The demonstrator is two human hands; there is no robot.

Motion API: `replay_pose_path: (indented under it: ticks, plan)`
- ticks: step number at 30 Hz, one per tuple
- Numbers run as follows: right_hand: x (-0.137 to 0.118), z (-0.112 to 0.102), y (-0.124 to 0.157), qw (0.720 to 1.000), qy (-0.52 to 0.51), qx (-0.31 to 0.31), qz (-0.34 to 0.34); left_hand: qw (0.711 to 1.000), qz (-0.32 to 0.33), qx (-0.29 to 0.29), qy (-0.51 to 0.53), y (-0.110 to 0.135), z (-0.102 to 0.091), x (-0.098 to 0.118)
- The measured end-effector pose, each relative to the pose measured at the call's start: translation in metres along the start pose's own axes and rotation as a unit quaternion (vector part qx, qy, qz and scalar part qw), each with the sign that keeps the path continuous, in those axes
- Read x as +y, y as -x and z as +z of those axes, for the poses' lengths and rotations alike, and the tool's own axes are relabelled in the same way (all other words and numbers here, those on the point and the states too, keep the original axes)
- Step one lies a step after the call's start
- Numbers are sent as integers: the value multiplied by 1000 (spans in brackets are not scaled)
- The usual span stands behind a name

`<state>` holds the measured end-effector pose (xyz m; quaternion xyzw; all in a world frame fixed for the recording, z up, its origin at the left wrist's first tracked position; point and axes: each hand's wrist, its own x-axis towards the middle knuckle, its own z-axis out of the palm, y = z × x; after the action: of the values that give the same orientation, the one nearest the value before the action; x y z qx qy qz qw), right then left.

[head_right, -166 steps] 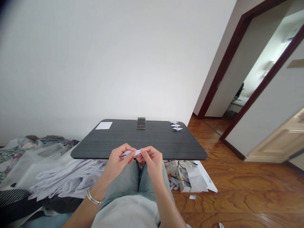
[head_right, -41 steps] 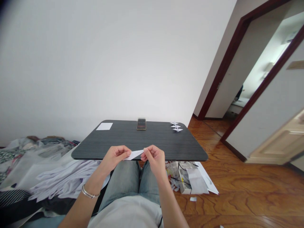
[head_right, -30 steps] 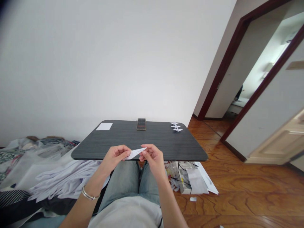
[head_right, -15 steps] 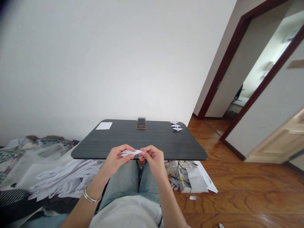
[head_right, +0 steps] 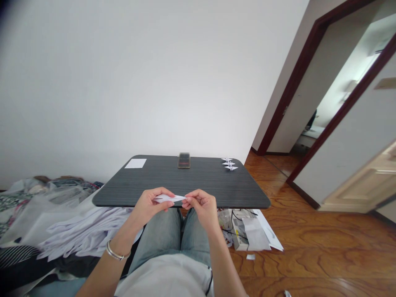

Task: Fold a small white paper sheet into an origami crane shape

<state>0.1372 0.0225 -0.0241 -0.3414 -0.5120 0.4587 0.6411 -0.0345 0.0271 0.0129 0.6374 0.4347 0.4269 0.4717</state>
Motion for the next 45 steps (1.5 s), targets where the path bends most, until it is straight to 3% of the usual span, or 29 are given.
replay_pose_path:
  ticks: [18,22,39,45]
  plan:
    - [3,-1,-3,995,-27,-43,80,999,6,26,-19,-1,2,2]
    - [2,-3,-3,995,-4,-66,74,999,7,21,-25,-2,1,1]
    - [3,-2,-3,997,12,-47,65,998,35,6,-53,-2,2,-3]
    - [3,4,0,997,-10,-41,60,997,34,67,-6,-3,8,-5]
